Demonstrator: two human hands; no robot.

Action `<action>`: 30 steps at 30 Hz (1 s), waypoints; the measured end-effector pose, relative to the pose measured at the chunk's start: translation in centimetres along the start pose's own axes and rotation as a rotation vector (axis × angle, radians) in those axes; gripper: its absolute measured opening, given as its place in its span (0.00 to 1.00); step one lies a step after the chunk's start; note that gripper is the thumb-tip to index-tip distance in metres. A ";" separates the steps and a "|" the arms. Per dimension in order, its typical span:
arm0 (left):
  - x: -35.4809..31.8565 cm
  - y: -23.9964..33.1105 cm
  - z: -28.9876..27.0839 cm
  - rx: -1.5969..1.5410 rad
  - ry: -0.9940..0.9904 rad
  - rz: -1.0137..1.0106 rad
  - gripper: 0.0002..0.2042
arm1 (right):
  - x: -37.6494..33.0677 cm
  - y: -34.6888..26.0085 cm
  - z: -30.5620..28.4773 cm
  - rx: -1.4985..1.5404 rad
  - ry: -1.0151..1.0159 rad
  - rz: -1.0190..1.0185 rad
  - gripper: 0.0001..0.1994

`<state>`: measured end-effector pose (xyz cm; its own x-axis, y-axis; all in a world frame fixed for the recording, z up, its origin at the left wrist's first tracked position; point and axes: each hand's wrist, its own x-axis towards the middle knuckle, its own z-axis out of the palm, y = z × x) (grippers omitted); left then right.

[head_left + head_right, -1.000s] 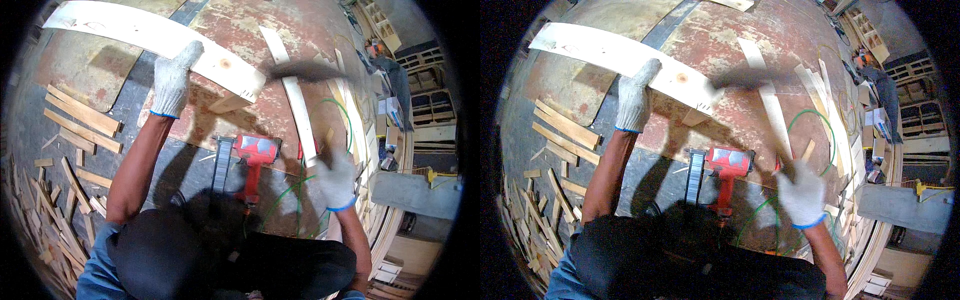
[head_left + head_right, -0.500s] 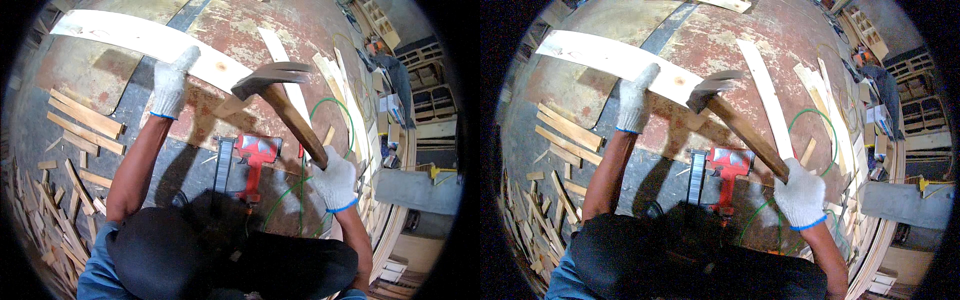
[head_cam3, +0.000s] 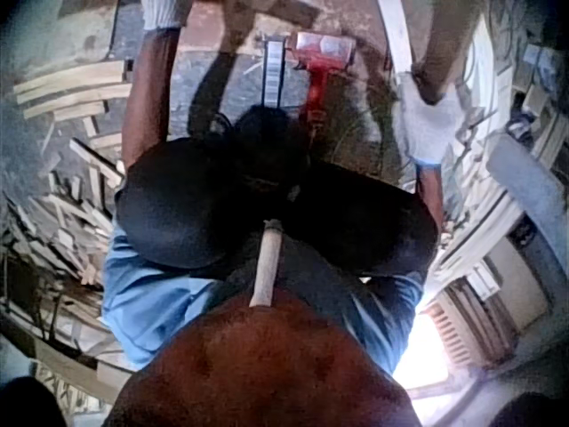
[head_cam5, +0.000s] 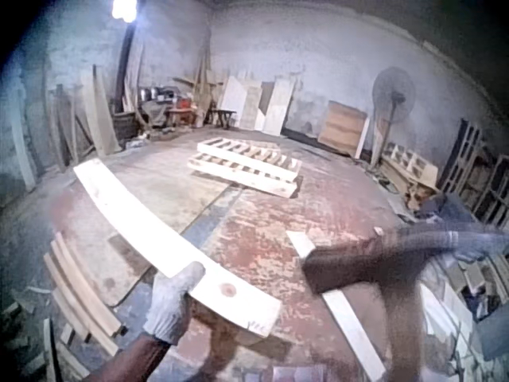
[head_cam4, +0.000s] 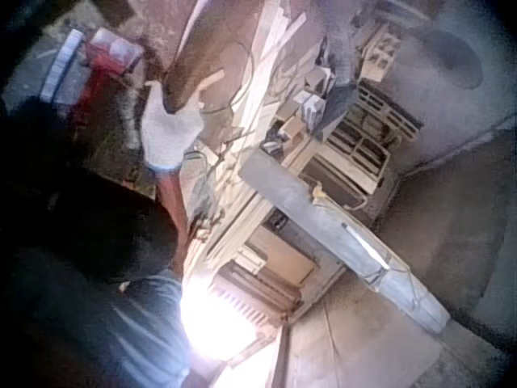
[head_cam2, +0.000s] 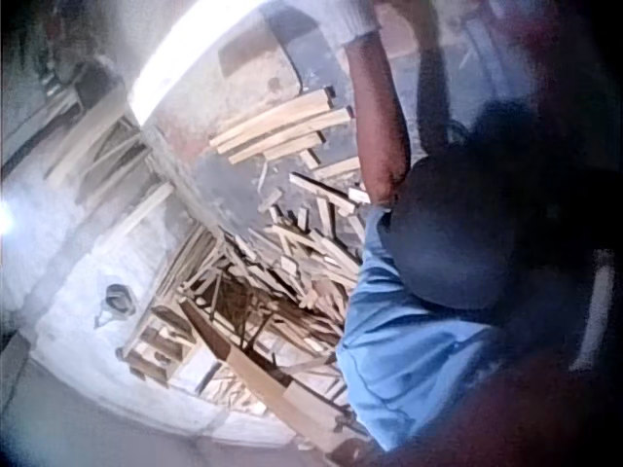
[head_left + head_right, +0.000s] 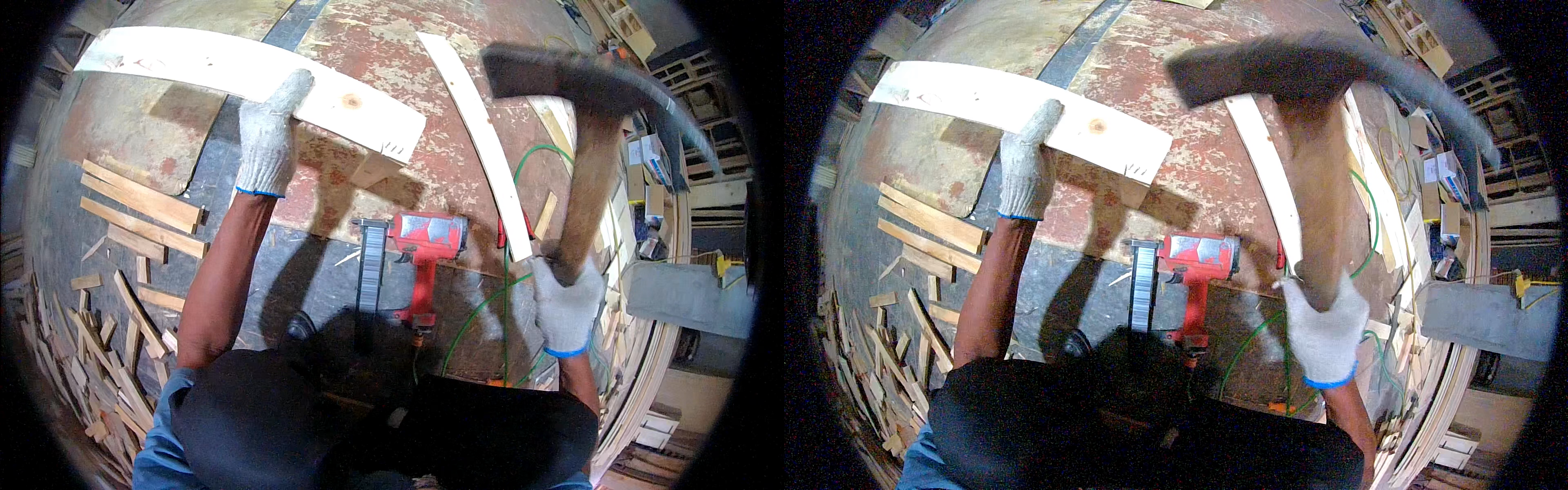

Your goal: The person assembles a wooden frame structure on the floor using a pneumatic nail gun to attach slats to a frame. They also use a hammer to split a larger piece of wood into smaller slats and to adjust the frame components.

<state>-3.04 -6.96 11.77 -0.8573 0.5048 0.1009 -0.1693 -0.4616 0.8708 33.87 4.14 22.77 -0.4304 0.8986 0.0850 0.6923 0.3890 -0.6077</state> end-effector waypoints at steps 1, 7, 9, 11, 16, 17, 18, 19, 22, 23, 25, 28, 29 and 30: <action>0.0 0.1 -0.1 0.023 0.011 0.001 0.17 | 0.4 1.1 0.6 -0.240 -0.018 -0.309 0.17; 0.1 -0.8 1.7 0.052 0.072 -0.002 0.18 | -1.4 3.6 2.2 -0.298 -0.330 -0.072 0.15; 1.0 -0.6 0.5 0.086 0.013 0.005 0.17 | -2.6 4.4 2.5 -0.093 -0.350 0.094 0.13; 1.9 -0.8 0.2 0.118 -0.005 0.032 0.16 | -4.0 7.5 3.2 0.014 -0.370 0.273 0.13; 2.6 3.5 1.4 0.179 -0.064 0.004 0.15 | -7.4 19.2 5.2 0.113 -0.360 0.498 0.12; 2.7 4.8 1.9 0.203 -0.073 -0.036 0.16 | -8.7 22.8 5.7 0.158 -0.388 0.542 0.12; 4.3 4.3 0.8 0.289 -0.150 0.006 0.16 | -10.0 26.2 5.8 0.193 -0.416 0.586 0.13; 4.5 4.5 0.7 0.357 -0.193 0.084 0.16 | -11.5 29.9 5.9 0.222 -0.407 0.709 0.13; 4.6 5.6 1.0 0.461 -0.263 0.105 0.17 | -13.5 33.8 7.4 0.234 -0.383 0.863 0.14; 4.4 5.8 1.1 0.478 -0.275 0.069 0.17 | -13.6 33.7 7.2 0.178 -0.381 0.775 0.15; 4.2 6.0 1.5 0.441 -0.267 0.005 0.17 | -14.1 34.4 7.9 0.083 -0.358 0.589 0.19; 3.8 5.5 2.2 0.374 -0.274 -0.029 0.16 | -11.5 24.9 7.1 -0.355 -0.394 0.503 0.24; 3.7 5.2 2.5 0.339 -0.283 -0.029 0.16 | -10.8 21.1 7.0 -0.368 -0.331 0.489 0.23; 3.7 4.9 2.8 0.291 -0.275 -0.034 0.16 | -10.8 21.0 7.3 -0.310 -0.293 0.398 0.22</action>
<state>-5.65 -5.27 17.74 -0.6847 0.7110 0.1601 -0.0170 -0.2352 0.9718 48.77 1.14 3.34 -0.2141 0.9114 -0.3515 0.9518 0.1137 -0.2850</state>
